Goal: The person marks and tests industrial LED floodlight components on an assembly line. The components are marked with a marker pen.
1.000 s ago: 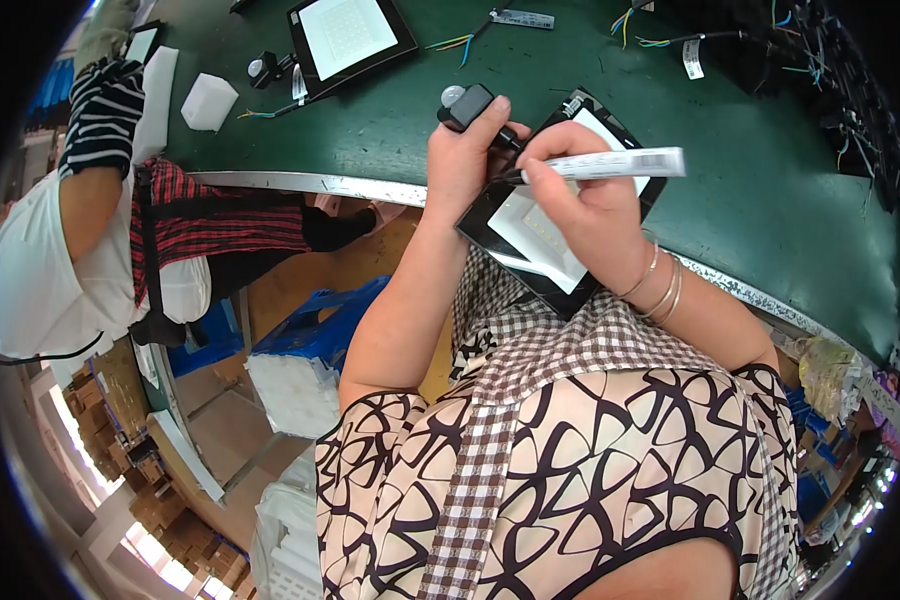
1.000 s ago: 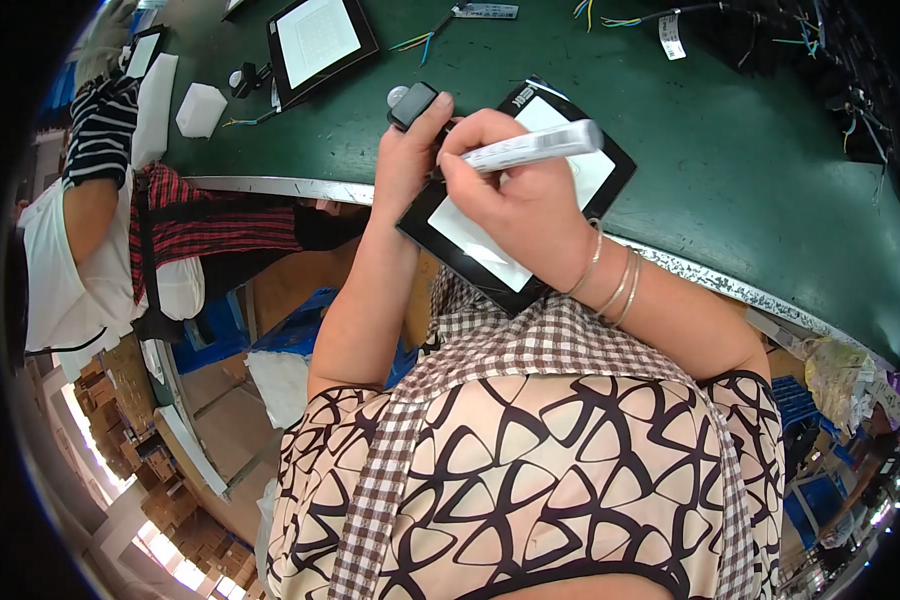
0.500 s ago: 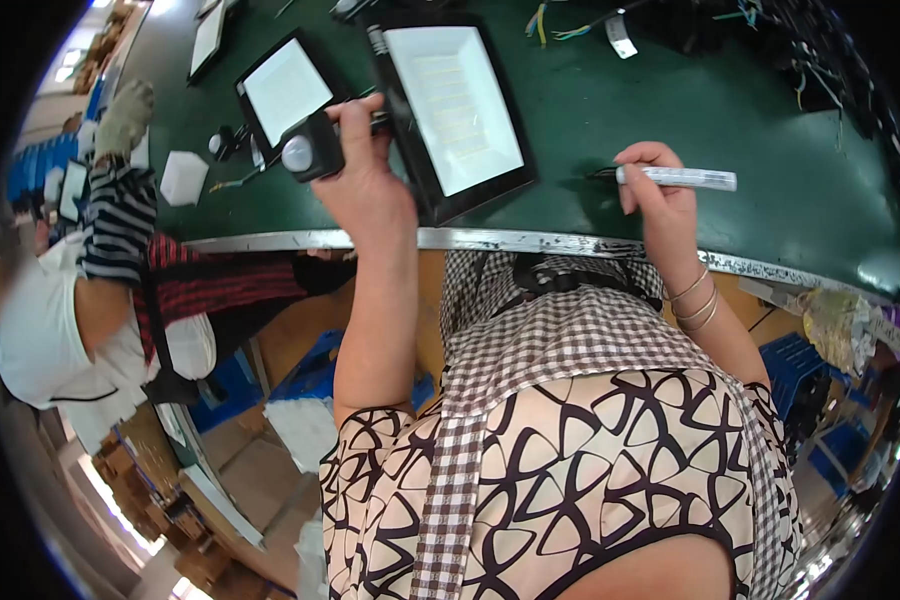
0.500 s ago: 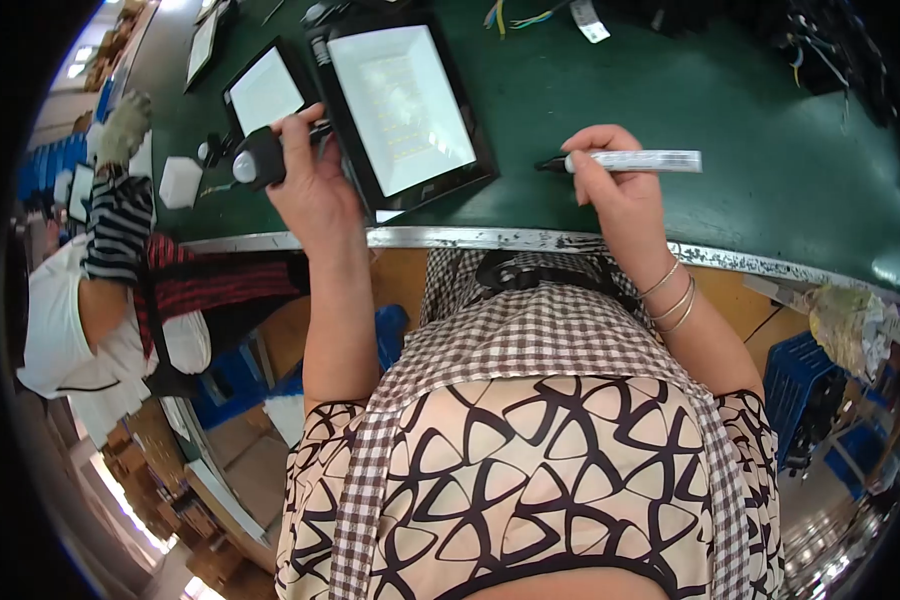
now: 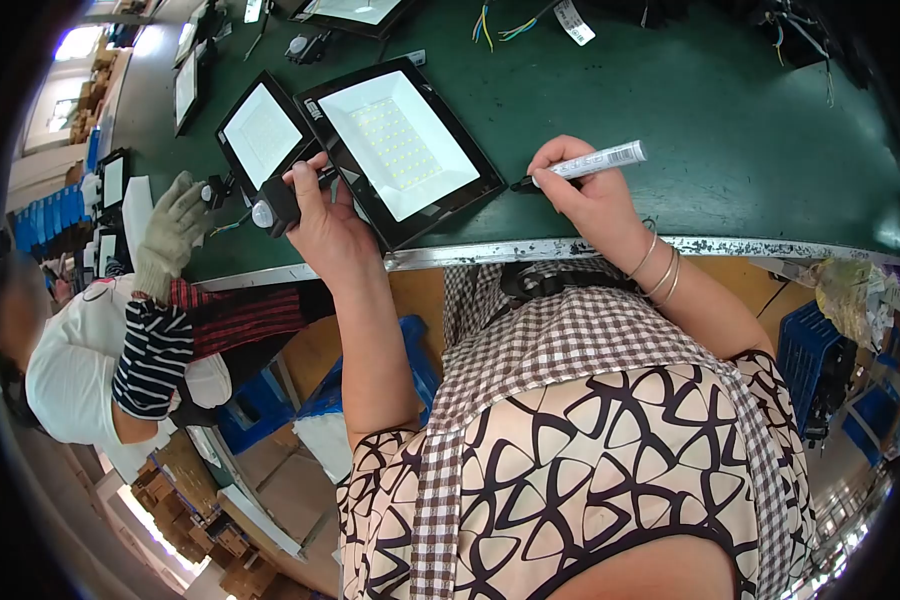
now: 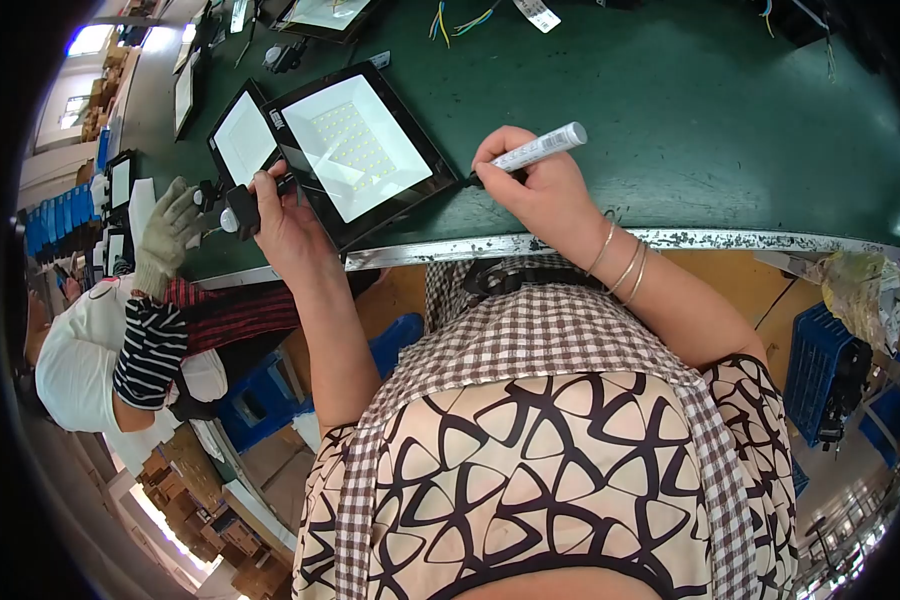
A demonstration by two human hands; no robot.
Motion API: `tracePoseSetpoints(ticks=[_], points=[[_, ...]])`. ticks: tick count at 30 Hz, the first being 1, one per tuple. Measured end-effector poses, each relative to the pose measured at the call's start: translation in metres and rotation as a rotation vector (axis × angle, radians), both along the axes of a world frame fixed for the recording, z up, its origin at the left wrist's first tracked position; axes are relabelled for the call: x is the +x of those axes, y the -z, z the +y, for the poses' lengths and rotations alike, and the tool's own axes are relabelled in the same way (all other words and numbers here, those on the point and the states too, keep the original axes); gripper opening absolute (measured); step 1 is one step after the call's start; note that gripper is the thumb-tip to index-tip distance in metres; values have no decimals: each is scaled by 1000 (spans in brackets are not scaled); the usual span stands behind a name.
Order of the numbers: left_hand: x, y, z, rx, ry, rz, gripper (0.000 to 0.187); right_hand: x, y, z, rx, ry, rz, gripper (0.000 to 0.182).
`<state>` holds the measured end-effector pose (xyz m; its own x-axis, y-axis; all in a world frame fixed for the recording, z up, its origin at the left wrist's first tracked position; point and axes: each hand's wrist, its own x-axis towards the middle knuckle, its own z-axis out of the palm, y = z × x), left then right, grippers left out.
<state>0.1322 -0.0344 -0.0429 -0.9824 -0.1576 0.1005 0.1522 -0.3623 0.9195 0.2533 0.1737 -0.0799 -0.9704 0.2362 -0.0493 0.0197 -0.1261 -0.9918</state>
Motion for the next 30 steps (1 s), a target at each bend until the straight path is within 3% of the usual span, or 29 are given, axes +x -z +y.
tracePoseSetpoints(ticks=[14,20,23,26,30], points=[[28,-17,4,-66,99,196,11,-6,2,-3,27,-29,37,5],[29,-19,5,-94,106,227,12,-13,6,-3,399,-3,199,8],[30,-17,4,-93,107,227,12,-12,6,-3,435,-39,126,7],[32,-16,4,-86,104,232,12,-12,5,-5,391,-3,106,7],[37,-15,4,-96,83,262,12,-7,5,-5,131,31,53,6]])
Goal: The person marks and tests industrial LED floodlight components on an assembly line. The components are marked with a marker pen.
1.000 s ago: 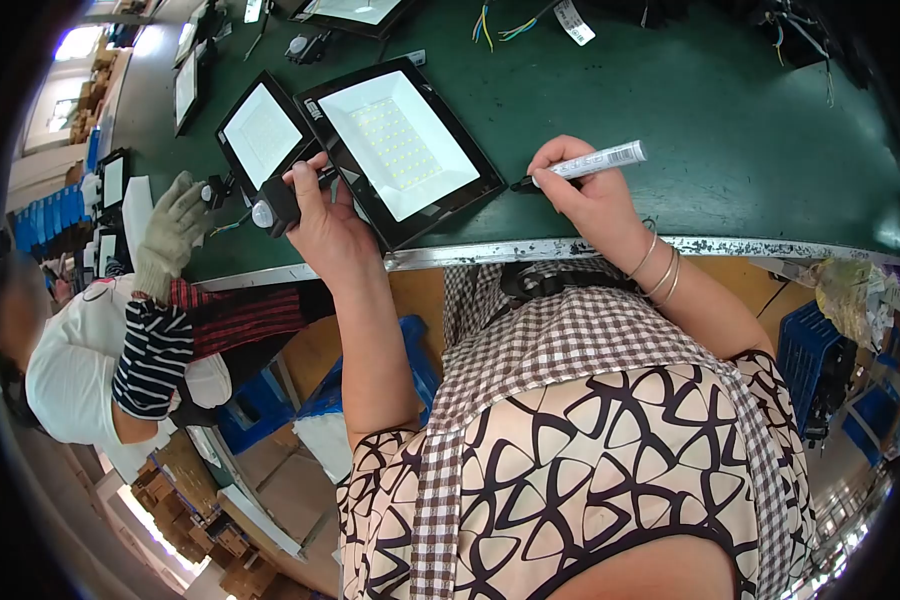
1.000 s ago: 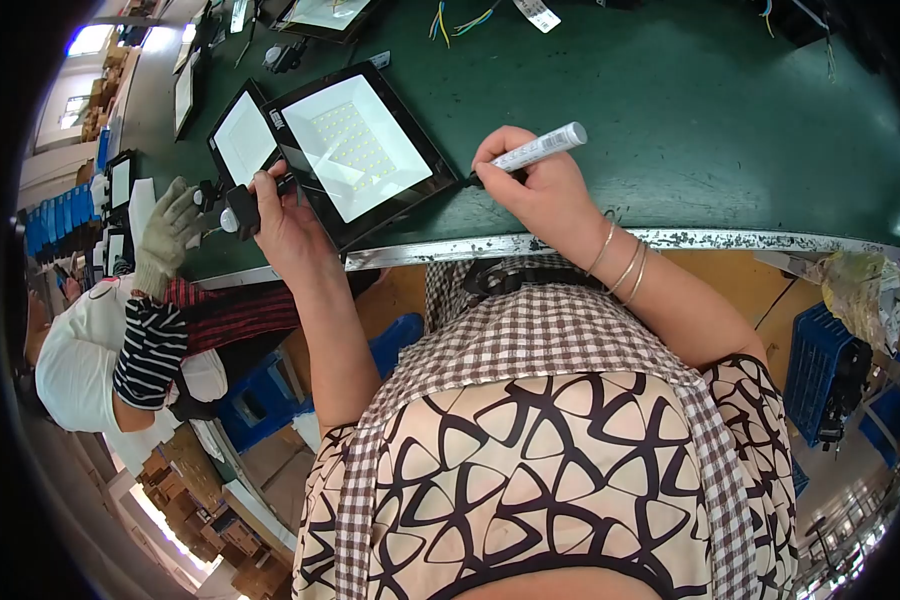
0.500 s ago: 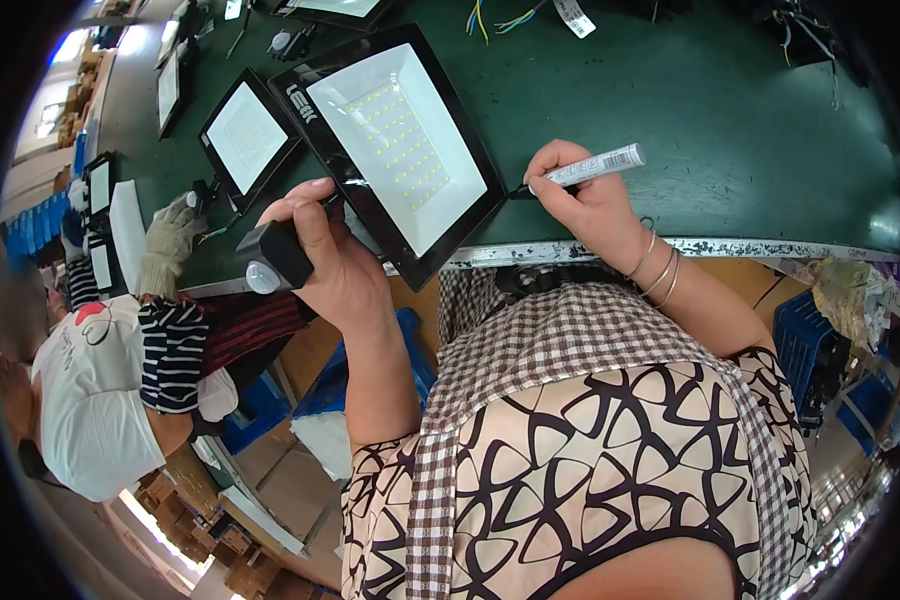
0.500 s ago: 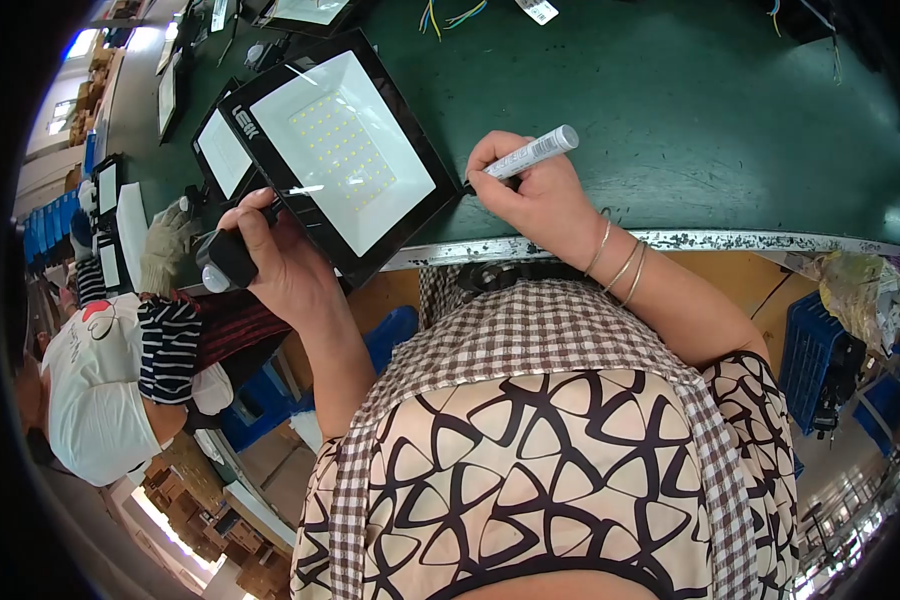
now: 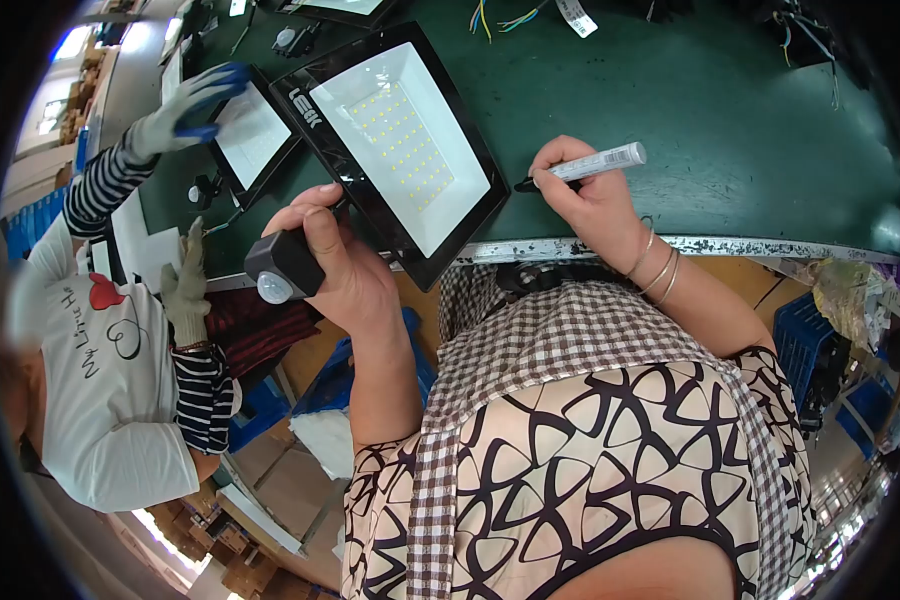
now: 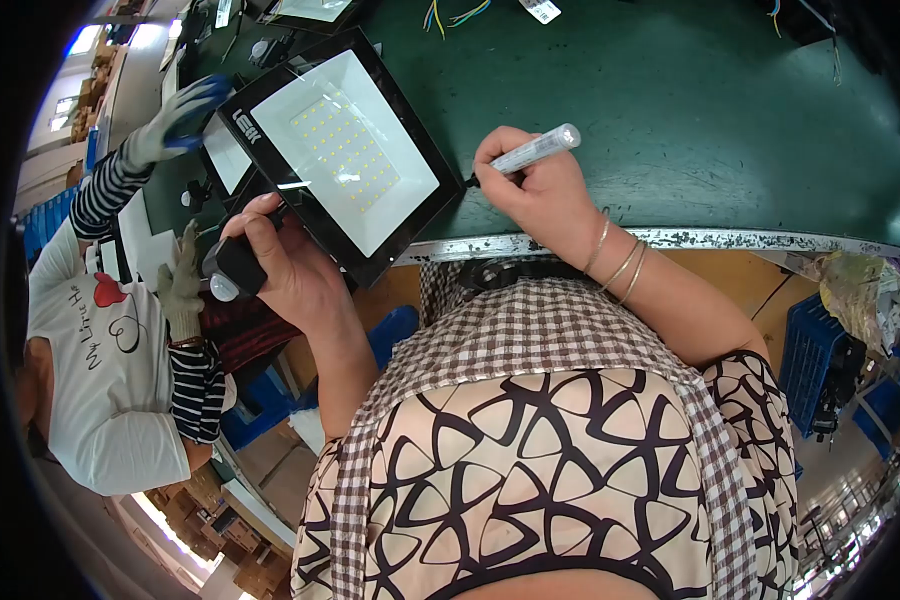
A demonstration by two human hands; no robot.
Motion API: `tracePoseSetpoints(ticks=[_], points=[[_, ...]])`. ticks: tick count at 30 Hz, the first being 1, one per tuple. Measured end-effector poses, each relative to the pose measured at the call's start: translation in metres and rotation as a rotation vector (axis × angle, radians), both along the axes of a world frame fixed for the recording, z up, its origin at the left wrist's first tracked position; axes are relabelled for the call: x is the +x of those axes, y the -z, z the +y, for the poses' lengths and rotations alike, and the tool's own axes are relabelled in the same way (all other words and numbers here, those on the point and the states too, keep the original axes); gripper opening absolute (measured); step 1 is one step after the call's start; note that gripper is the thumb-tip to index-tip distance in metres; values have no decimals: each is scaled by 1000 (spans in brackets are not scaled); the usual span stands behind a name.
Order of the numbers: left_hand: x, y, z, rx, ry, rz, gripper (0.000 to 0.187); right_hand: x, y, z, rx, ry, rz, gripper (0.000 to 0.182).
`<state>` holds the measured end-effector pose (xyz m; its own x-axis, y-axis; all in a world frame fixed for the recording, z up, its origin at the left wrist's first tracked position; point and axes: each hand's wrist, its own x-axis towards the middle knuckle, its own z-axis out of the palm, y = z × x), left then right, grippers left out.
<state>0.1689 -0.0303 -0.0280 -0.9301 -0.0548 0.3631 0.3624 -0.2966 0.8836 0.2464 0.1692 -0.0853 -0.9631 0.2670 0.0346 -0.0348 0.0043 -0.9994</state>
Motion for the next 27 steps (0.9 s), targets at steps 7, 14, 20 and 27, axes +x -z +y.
tracePoseSetpoints(ticks=[7,14,20,27], points=[[21,8,0,-97,-70,142,8,11,-5,-6,-22,-26,3,4],[31,12,2,-90,-107,182,12,12,-2,-10,-31,-57,-6,6],[33,13,3,-112,-113,187,13,14,-3,-10,-23,-148,-35,1],[36,12,4,-140,-104,235,12,10,0,-14,-110,-64,-58,6]])
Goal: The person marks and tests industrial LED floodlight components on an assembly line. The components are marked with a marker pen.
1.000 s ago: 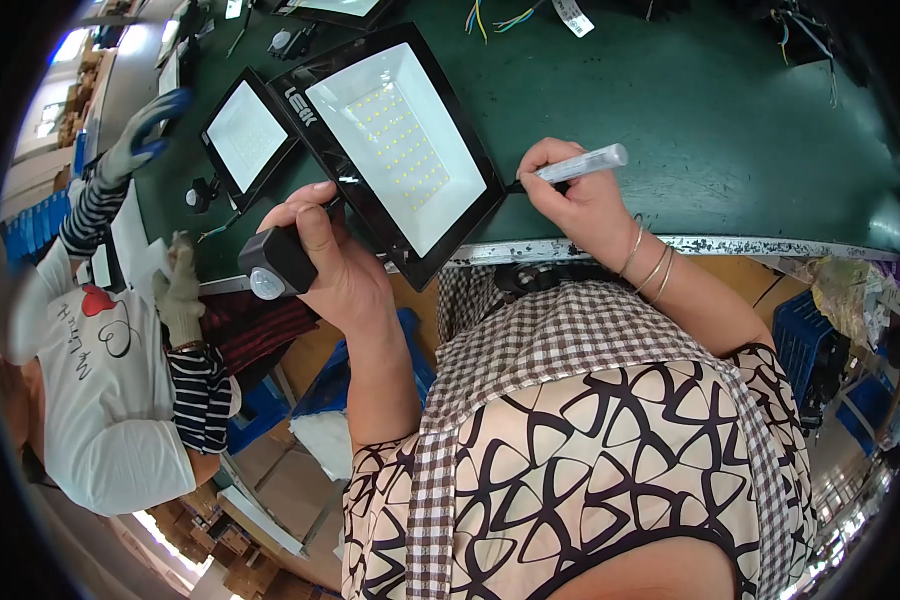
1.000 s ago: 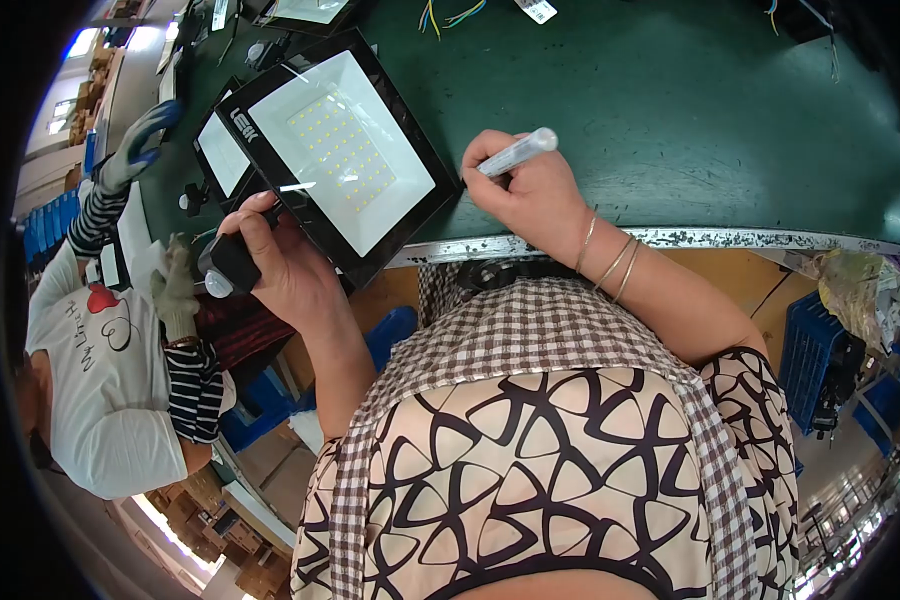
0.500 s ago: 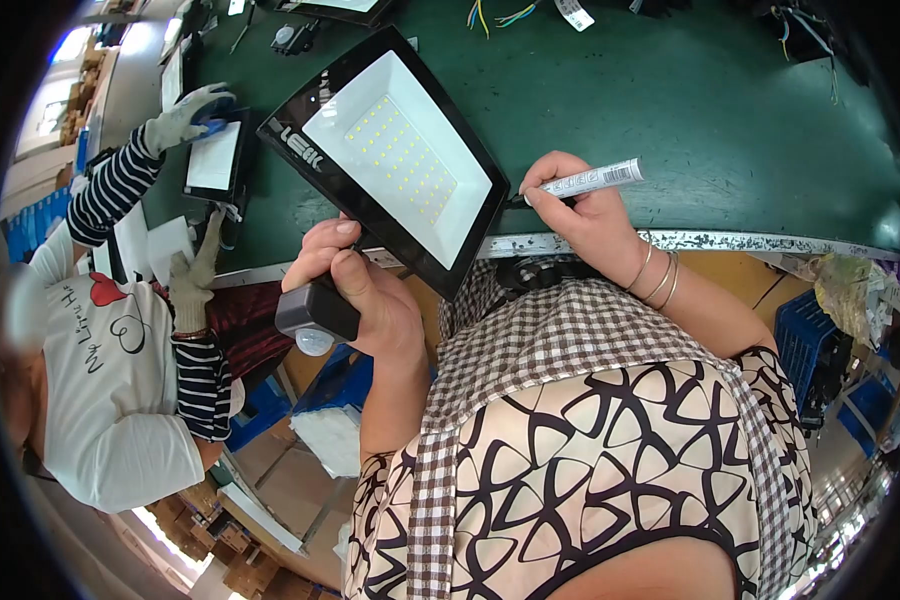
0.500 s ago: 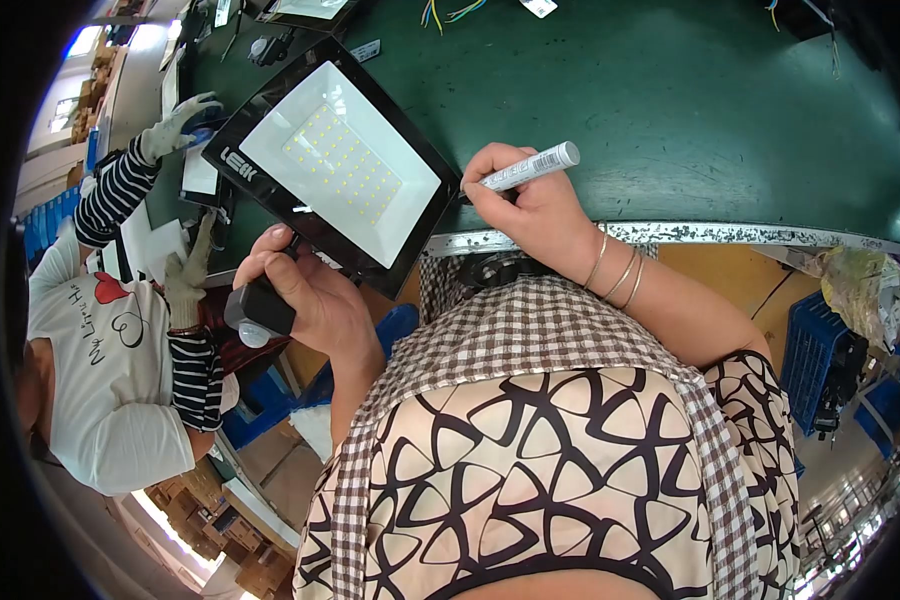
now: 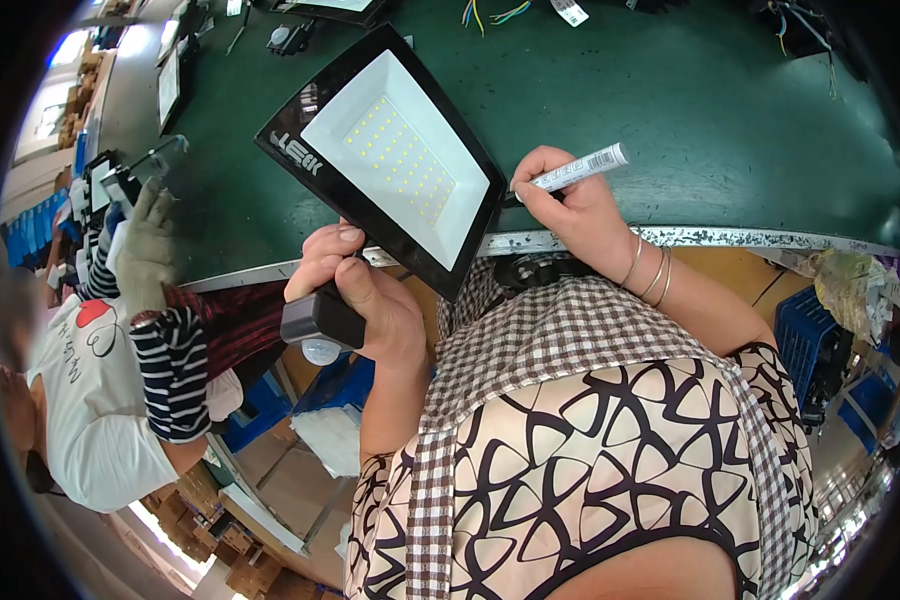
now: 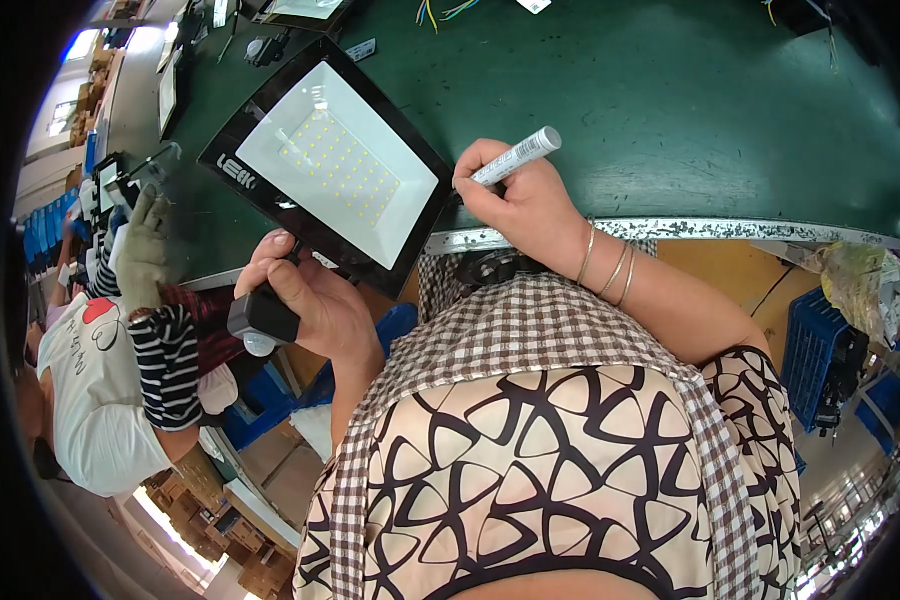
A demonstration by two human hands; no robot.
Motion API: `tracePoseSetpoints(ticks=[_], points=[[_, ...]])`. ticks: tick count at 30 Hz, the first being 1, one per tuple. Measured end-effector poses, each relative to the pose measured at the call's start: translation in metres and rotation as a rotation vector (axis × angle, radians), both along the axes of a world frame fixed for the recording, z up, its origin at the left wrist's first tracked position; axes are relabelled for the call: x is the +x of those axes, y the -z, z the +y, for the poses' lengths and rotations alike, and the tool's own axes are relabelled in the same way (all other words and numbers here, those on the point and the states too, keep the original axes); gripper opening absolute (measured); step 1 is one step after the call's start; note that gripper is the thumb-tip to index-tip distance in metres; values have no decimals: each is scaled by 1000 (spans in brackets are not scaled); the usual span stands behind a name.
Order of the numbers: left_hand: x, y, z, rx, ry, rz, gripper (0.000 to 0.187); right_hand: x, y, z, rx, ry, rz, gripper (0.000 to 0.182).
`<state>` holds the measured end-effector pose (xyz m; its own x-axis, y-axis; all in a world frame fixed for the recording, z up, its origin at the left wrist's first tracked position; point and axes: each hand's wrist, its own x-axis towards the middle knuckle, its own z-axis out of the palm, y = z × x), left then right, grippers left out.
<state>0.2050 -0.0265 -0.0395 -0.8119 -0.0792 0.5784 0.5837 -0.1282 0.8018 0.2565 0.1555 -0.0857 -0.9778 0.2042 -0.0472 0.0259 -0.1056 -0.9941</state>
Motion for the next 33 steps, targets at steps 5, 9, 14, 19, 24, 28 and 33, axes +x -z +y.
tracePoseSetpoints(ticks=[5,9,14,19,24,28,33], points=[[1,0,1,-3,-8,-11,12,-2,3,3,346,12,21,6],[2,3,-3,40,-25,-66,12,-1,9,4,120,67,41,4],[0,3,-4,85,-6,-76,11,1,2,2,-50,78,73,4],[0,2,-4,75,-3,-76,11,-2,3,0,33,7,58,5],[1,3,-3,45,-2,-43,11,-4,4,0,64,39,29,6],[1,1,-2,22,-1,-19,11,-7,6,1,174,96,17,7],[-1,6,-9,-11,41,-27,8,-7,9,1,138,142,8,6]])
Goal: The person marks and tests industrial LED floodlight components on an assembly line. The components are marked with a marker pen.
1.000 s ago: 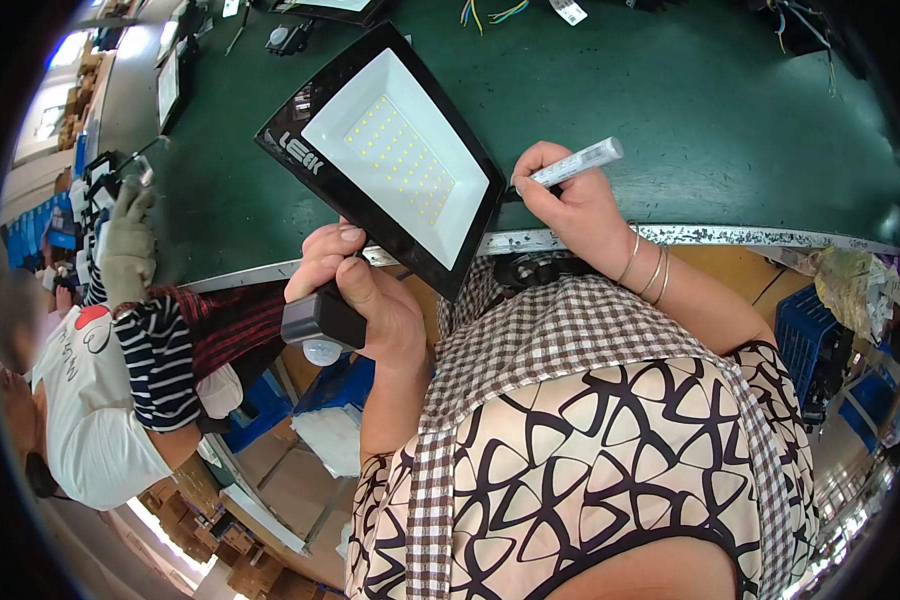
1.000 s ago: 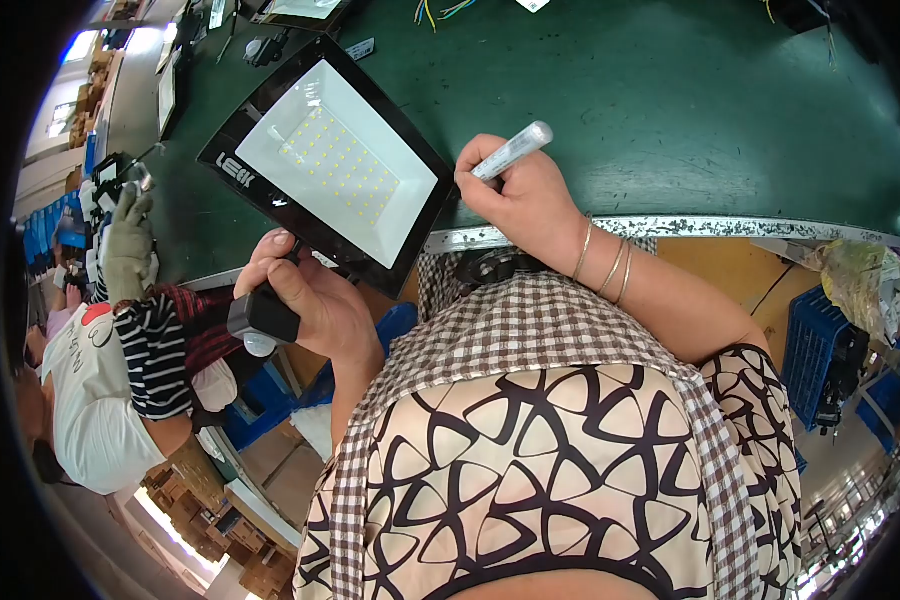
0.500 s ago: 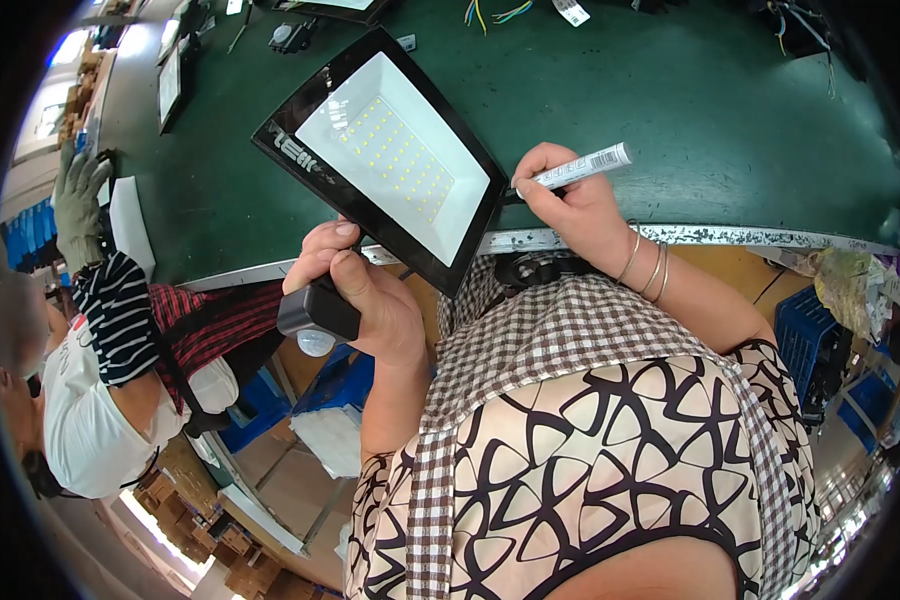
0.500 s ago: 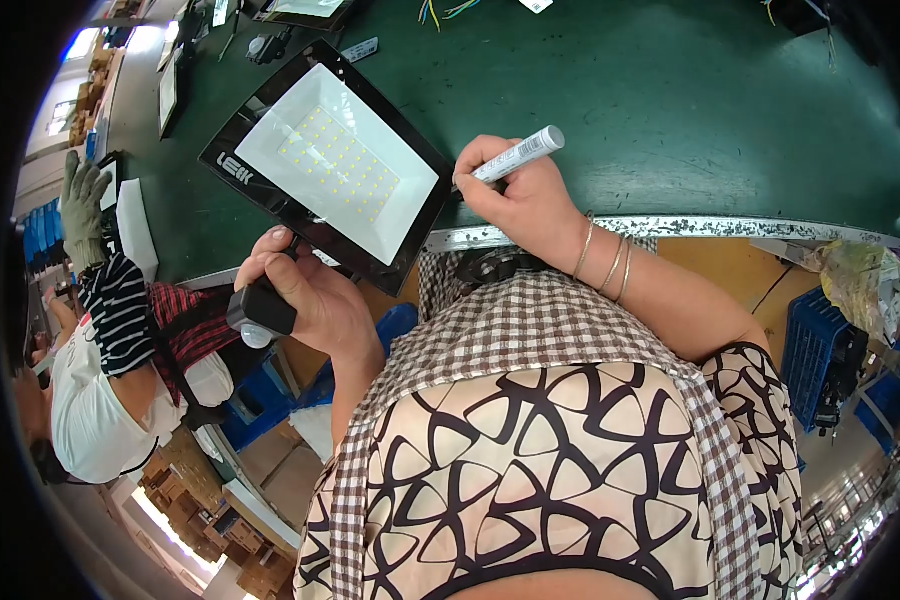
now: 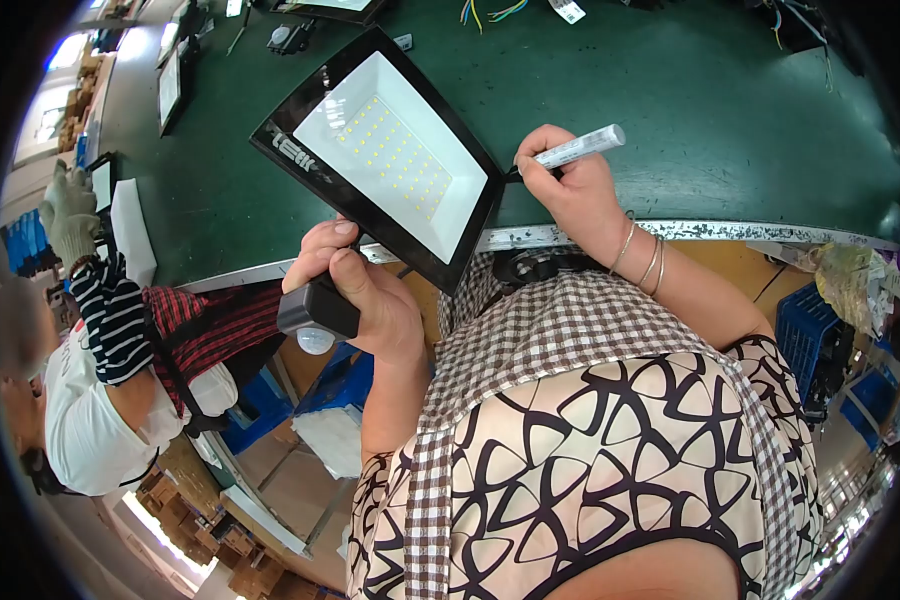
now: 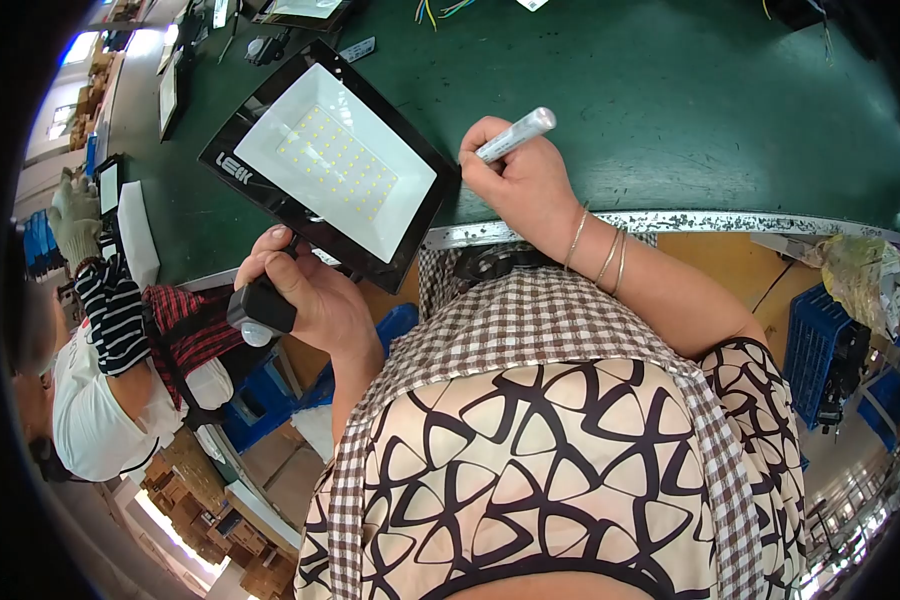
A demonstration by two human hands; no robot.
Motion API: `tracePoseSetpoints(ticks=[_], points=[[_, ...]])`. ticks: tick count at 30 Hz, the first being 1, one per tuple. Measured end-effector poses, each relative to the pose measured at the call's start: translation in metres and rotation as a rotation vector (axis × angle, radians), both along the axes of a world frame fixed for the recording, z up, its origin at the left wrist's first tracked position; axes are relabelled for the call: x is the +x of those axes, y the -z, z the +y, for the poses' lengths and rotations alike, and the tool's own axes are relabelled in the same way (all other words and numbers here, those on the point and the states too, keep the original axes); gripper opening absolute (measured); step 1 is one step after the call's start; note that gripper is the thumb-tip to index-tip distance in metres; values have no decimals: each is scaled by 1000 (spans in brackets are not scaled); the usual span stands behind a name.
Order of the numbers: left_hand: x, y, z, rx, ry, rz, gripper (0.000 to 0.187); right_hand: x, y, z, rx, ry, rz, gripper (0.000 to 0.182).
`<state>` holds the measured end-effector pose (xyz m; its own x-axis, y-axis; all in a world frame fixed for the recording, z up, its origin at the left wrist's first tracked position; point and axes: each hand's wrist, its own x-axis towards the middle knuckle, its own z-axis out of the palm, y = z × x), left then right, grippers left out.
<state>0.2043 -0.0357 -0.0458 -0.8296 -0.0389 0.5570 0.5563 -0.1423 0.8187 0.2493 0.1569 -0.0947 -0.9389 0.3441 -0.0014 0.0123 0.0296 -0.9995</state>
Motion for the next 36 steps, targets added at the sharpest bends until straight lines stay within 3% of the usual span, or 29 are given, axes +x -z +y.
tracePoseSetpoints(ticks=[3,9,11,13,16,19,27,32,36], points=[[1,-3,5,137,-30,-67,13,1,-2,2,-134,66,48,5],[-31,-27,-1,-100,121,52,7,9,-6,21,-253,199,72,5],[-42,-54,5,-378,245,318,17,15,-13,29,-315,269,106,4],[-43,-86,11,-715,476,535,12,19,-18,43,-281,408,187,4],[-29,-72,19,-900,646,695,16,26,-29,67,-384,469,409,5],[-5,-34,8,-1023,709,793,12,28,-52,72,-350,366,448,5],[20,-2,1,-1063,628,773,15,-20,-51,31,23,-126,72,9],[19,4,-5,-1038,647,777,16,-42,-41,35,3,49,48,11],[17,4,-5,-1030,663,781,17,-46,-52,43,-28,16,54,11]])
